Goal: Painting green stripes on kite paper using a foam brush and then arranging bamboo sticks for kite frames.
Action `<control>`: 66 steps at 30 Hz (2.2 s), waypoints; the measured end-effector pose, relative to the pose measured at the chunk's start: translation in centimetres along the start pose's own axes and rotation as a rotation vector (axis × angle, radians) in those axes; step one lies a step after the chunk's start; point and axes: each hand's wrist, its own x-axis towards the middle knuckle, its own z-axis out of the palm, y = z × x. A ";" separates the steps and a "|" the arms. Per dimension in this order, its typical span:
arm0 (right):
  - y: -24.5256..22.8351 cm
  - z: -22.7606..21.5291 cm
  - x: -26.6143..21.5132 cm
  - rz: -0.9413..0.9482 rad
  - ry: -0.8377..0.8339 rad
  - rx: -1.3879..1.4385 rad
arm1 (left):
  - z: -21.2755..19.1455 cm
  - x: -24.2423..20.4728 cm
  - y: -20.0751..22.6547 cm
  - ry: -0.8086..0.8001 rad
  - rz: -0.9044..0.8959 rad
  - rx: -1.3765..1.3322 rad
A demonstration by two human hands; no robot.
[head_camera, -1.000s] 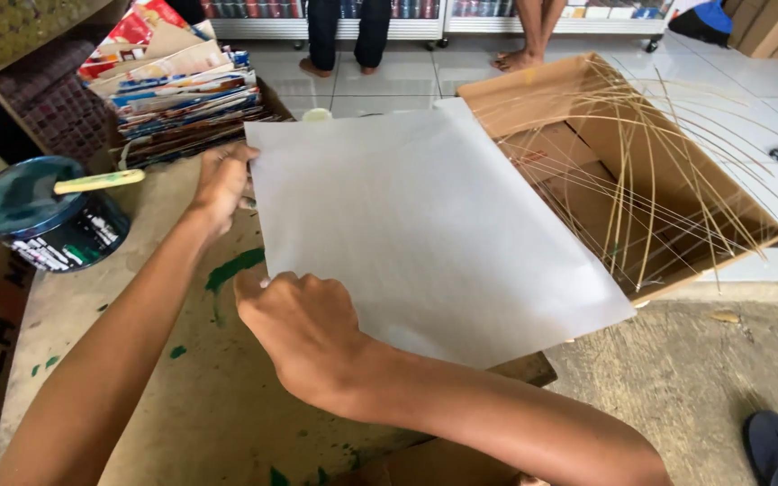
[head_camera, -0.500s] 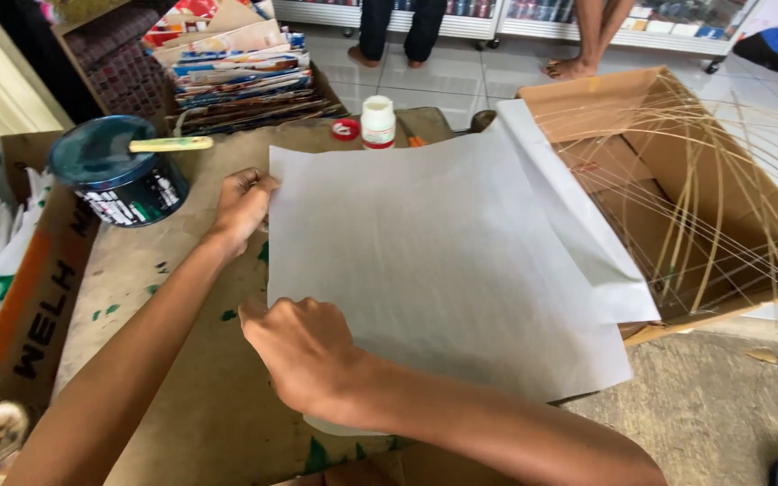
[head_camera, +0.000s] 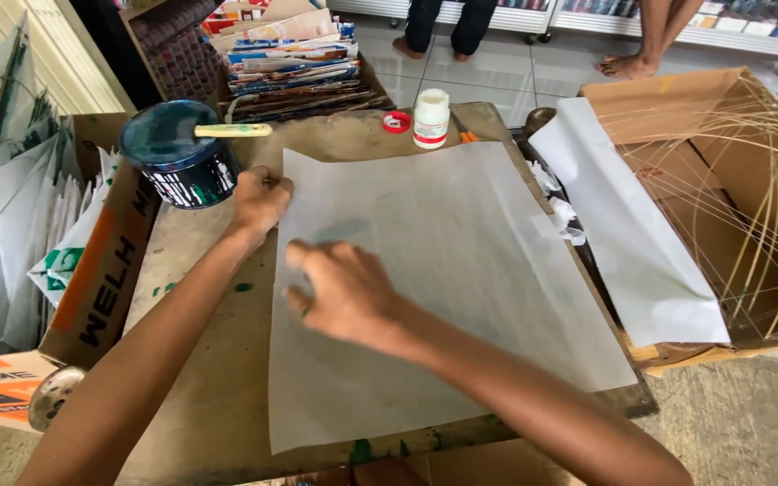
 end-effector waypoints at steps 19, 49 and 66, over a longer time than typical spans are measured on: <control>11.8 -4.0 0.1 0.138 -0.248 -0.327 | -6.0 -6.4 5.0 -0.043 0.092 0.442; 12.3 -3.0 -0.2 0.068 -0.266 -0.321 | -8.3 -6.4 2.3 -0.021 0.087 0.606; 12.3 -2.0 0.3 0.047 -0.239 -0.314 | -9.0 -6.9 3.1 -0.010 0.059 0.721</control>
